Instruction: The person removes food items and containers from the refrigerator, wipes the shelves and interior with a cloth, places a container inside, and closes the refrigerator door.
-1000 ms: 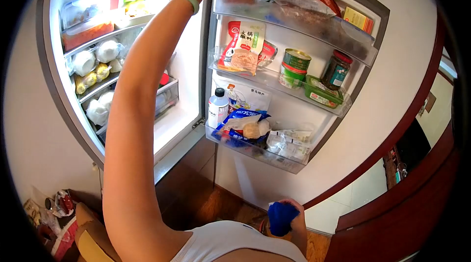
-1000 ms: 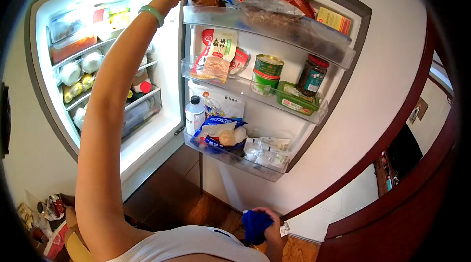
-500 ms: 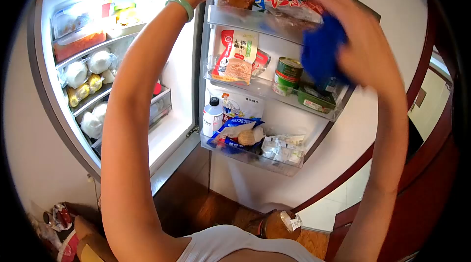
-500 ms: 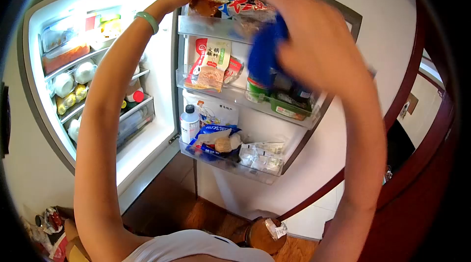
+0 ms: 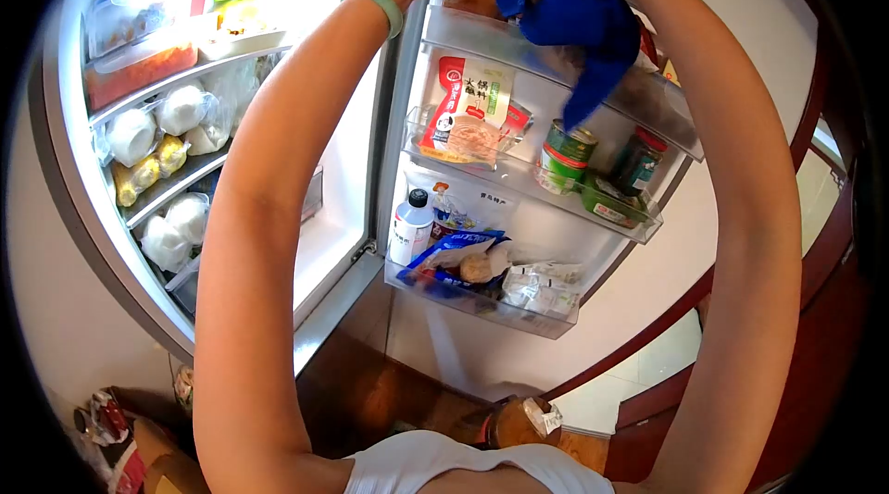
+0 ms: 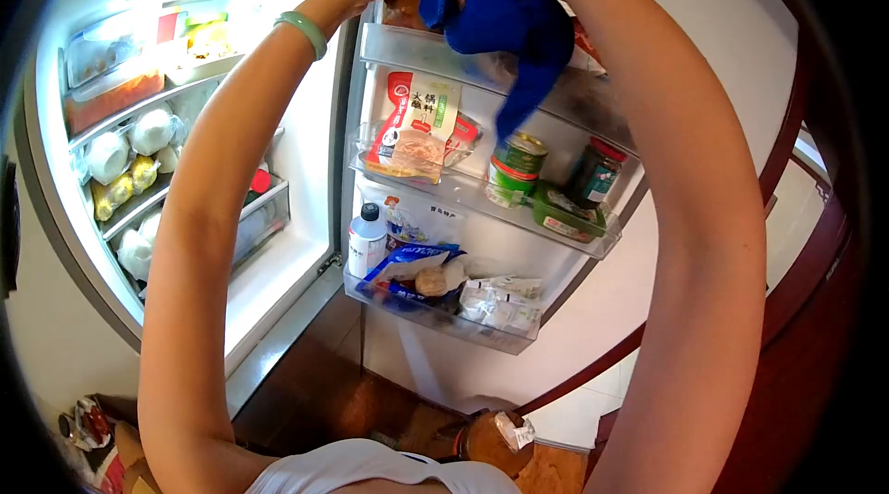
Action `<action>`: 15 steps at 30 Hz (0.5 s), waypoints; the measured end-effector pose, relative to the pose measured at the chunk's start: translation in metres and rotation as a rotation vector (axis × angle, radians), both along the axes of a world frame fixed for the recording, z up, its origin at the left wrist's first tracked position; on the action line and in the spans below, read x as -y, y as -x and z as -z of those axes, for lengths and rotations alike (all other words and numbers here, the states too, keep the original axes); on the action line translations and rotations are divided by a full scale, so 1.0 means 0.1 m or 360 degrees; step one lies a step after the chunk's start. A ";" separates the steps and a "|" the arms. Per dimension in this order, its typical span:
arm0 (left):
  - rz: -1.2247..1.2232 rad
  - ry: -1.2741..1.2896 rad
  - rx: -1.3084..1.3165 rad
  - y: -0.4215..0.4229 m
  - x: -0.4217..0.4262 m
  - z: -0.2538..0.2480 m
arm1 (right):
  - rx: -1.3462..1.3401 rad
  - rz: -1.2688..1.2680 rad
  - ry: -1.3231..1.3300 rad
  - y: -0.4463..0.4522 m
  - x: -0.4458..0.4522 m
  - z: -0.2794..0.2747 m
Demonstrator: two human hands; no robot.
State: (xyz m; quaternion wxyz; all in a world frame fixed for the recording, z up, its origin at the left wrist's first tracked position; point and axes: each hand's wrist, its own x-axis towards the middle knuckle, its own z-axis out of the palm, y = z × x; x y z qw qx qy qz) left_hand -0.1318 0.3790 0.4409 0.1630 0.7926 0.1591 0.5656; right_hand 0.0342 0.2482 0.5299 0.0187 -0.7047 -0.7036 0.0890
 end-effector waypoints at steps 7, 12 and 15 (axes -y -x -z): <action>-0.0510 -0.0345 0.0450 0.30 0.12 -0.25 | 0.0087 -0.0038 0.0015 0.08 0.00 0.05; -0.0991 -0.0695 0.0787 0.70 0.33 -0.34 | 0.0092 -0.0018 0.0388 0.03 -0.31 0.00; -0.1143 -0.0680 0.0735 0.83 0.65 -0.11 | -0.0092 0.0089 0.0237 0.12 0.02 0.00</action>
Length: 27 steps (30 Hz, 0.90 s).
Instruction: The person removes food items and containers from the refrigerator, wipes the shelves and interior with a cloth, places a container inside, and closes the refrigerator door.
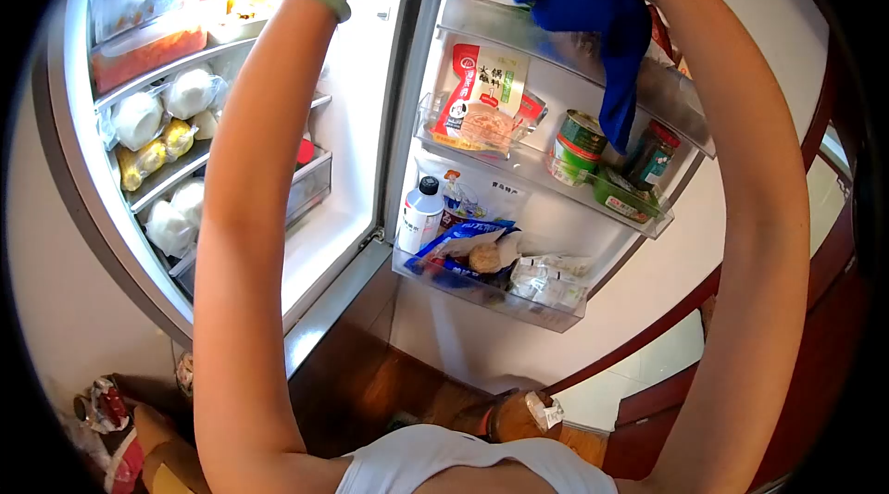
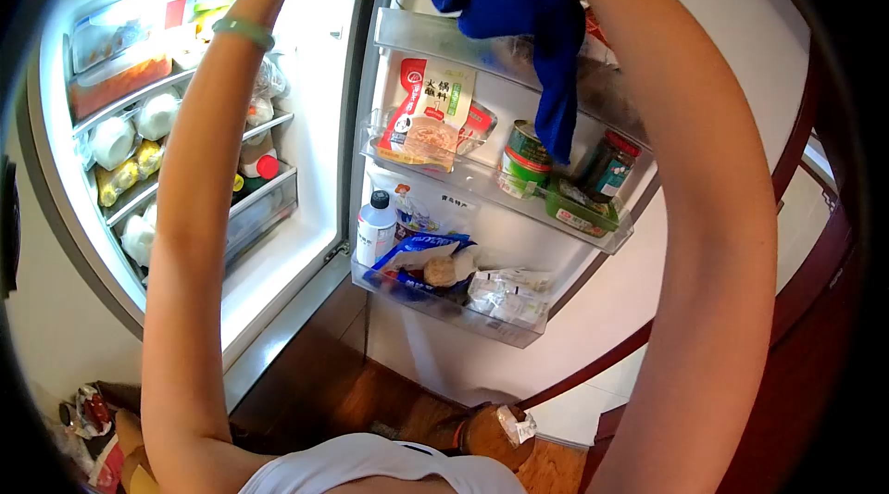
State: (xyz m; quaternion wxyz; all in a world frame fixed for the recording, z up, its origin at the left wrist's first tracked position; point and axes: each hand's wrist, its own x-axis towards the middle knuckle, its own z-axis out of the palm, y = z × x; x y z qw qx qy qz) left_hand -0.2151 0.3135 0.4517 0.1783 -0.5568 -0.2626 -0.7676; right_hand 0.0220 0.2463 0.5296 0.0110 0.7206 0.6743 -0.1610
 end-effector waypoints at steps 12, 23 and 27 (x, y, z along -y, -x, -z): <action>0.1309 0.1108 -0.0409 -0.33 0.14 1.66 | -0.0686 -0.0233 -0.0970 -0.74 0.83 -0.27; 0.1449 0.1010 0.0007 -1.25 -0.19 1.72 | -0.0223 -0.1134 -0.0505 -0.53 1.15 1.78; 0.0989 0.0721 -0.0469 -1.30 -0.21 1.70 | -0.0465 -0.0796 -0.0498 -0.54 0.93 2.17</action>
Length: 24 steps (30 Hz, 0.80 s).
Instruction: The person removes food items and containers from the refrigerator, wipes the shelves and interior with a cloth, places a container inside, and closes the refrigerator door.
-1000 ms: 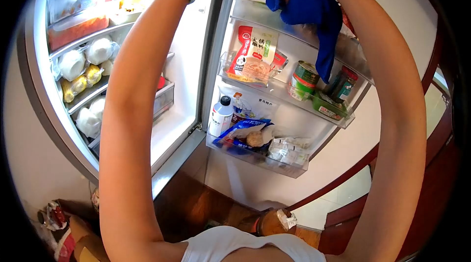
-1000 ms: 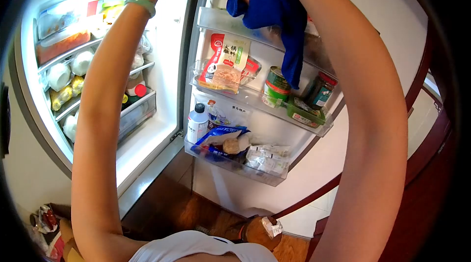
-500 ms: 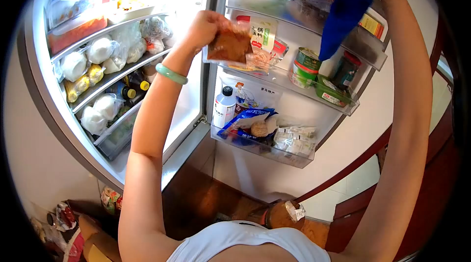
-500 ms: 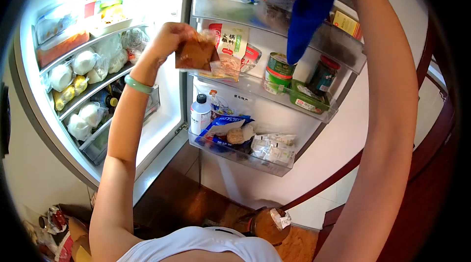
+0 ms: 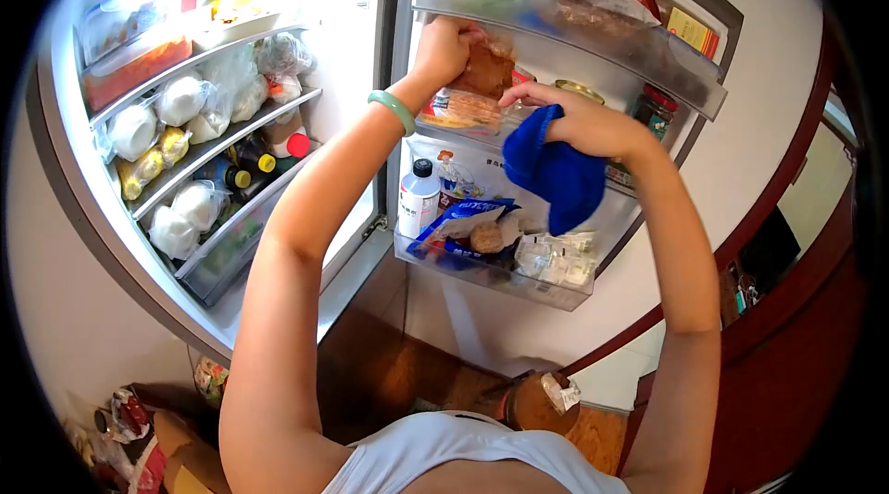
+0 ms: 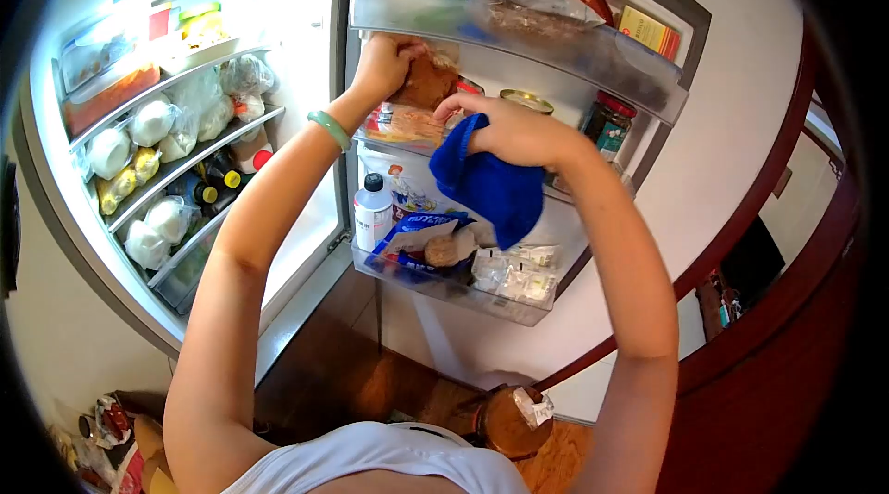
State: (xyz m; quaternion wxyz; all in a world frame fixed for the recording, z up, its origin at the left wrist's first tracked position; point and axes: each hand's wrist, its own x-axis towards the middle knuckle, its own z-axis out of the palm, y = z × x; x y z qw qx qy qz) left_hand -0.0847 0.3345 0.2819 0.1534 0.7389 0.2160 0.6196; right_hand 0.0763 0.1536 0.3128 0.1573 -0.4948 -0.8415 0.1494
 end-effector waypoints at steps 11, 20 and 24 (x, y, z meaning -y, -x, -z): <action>-0.0333 -0.0854 -0.0896 0.52 0.24 -0.07 | -0.0681 0.0247 0.0457 0.10 -0.03 0.10; 0.0481 -0.0738 -0.1745 -0.06 0.33 -0.09 | 0.0137 0.0482 -0.0571 0.24 0.49 0.52; 0.0186 -0.0990 -0.2023 -0.09 0.41 -0.15 | 0.0101 0.0615 -0.0641 0.28 0.52 0.58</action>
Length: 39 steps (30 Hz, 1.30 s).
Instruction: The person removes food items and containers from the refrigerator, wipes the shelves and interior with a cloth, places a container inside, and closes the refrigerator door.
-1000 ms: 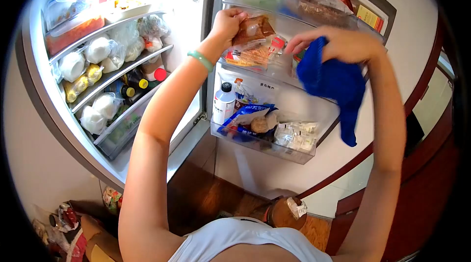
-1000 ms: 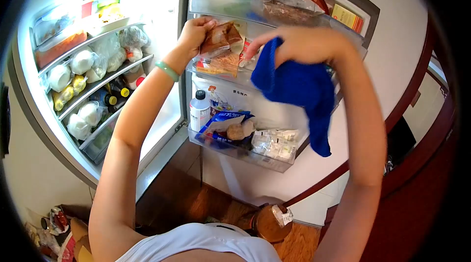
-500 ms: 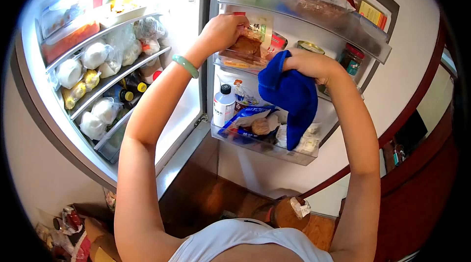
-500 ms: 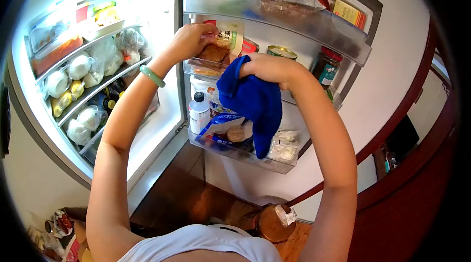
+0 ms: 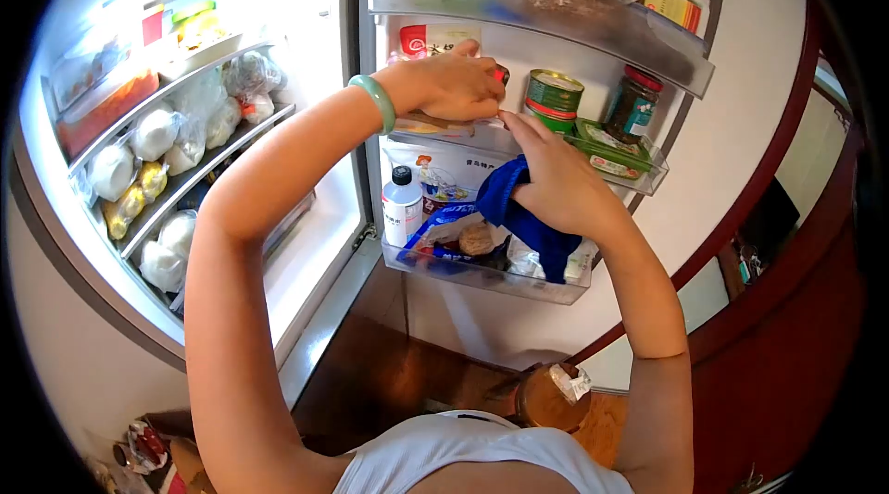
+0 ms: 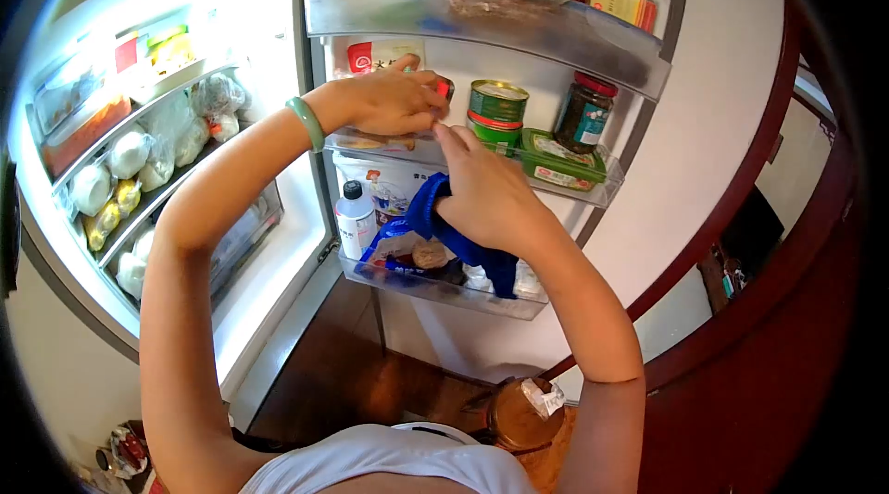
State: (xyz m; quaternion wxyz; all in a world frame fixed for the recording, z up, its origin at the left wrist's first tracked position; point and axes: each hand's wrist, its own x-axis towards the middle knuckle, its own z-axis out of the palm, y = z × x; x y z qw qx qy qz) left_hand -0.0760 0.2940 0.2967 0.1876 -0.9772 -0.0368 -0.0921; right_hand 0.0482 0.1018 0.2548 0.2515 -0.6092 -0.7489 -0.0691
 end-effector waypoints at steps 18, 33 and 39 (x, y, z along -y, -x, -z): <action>0.0363 0.0492 0.1081 0.48 -0.08 0.18 | -0.1683 -0.0229 0.0582 -0.04 -0.36 -0.54; -0.0419 0.1377 0.1834 0.96 -0.23 0.61 | -0.2054 -0.0270 0.1343 -0.14 -1.63 -0.50; -0.0637 0.1071 0.1579 0.96 -0.26 0.42 | -0.1739 -0.0034 0.1221 0.00 -1.45 -0.62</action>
